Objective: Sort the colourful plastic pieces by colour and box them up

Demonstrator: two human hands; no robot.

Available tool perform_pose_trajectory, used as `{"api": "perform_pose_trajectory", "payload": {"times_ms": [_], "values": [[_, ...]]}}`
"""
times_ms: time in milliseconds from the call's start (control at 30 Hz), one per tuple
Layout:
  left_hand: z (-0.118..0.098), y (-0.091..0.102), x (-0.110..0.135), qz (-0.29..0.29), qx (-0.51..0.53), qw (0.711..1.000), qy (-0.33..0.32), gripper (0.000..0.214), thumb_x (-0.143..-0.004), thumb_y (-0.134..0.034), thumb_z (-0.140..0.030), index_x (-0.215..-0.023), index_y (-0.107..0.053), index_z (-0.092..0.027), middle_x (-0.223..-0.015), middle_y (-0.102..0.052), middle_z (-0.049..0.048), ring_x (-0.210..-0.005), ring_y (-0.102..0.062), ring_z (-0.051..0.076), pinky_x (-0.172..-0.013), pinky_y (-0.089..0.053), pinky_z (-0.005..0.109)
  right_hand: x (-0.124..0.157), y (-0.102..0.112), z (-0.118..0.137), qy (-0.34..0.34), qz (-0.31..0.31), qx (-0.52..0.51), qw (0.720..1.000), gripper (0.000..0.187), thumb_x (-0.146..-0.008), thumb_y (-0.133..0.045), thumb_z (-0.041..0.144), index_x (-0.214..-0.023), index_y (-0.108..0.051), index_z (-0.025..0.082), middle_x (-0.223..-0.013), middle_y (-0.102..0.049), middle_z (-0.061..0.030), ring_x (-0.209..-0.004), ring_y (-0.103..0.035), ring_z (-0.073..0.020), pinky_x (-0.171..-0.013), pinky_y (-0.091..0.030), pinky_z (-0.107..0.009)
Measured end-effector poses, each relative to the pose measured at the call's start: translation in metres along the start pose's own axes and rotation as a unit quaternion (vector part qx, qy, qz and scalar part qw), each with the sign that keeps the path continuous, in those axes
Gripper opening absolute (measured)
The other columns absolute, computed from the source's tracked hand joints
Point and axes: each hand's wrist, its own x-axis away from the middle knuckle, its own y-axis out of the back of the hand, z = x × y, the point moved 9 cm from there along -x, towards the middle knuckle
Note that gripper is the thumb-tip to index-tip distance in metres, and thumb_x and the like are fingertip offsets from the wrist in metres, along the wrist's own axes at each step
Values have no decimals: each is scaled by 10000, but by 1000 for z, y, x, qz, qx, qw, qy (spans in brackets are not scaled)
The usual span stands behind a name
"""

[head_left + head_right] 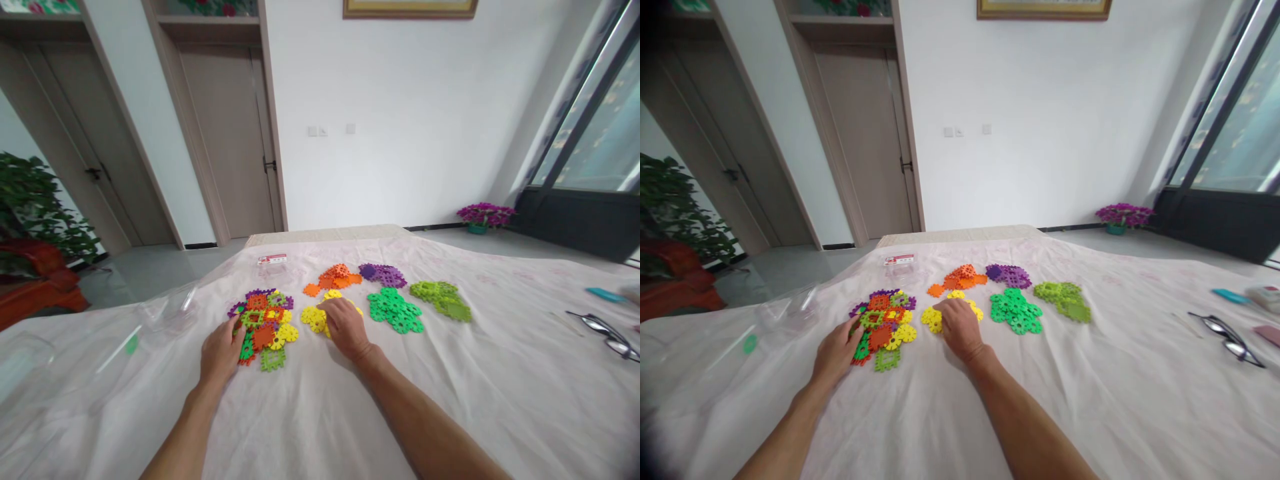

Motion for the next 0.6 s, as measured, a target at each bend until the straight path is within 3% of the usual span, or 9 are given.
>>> {"api": "perform_pose_trajectory", "payload": {"times_ms": [100, 233, 367, 500, 600], "values": [[-1, 2, 0, -2, 2, 1000, -1, 488, -977, -363, -396, -1357, -567, -169, -1313, -658, 103, -1209, -608, 240, -1038, -437, 360, 3, -34, 42, 46, 97, -22, 994, 304, -979, -452, 167, -1216, -635, 220, -1188, -688, -74, -1078, -587, -209, -944, -446, -350], [-4, 4, 1, -3, 3, 1000, -1, 495, -978, -361, -393, -1359, -568, -154, -1322, -650, 117, -1220, -601, 249, -1054, -426, 376, 10, -63, 69, 71, 187, -6, 980, 338, -995, -482, 257, -1322, -559, 218, -1347, -612, -90, -1229, -526, -226, -1028, -411, -380], [-4, 4, 1, -1, 12, 1000, 5, 493, -974, -368, -386, -1357, -571, -153, -1316, -652, 121, -1212, -603, 255, -1054, -426, 388, 14, -74, 70, 62, 246, -2, 967, 273, -993, -502, 276, -1238, -602, 213, -1243, -660, -86, -1142, -580, -208, -983, -429, -345], [1, 6, 0, -25, 61, 998, 16, 479, -973, -363, -393, -1310, -604, -153, -1296, -656, 122, -1210, -594, 249, -1067, -424, 386, 14, -72, 66, 51, 247, 3, 968, 233, -1011, -454, 231, -1159, -633, 216, -1108, -698, -72, -1050, -611, -189, -937, -432, -315], [12, 14, 0, -76, 112, 990, 40, 432, -960, -385, -359, -1250, -633, -157, -1285, -643, 116, -1230, -564, 239, -1085, -421, 373, 16, -72, 63, 44, 243, 10, 969, 225, -1007, -458, 219, -1133, -643, 217, -1046, -711, -63, -1000, -623, -186, -906, -435, -299]]}}
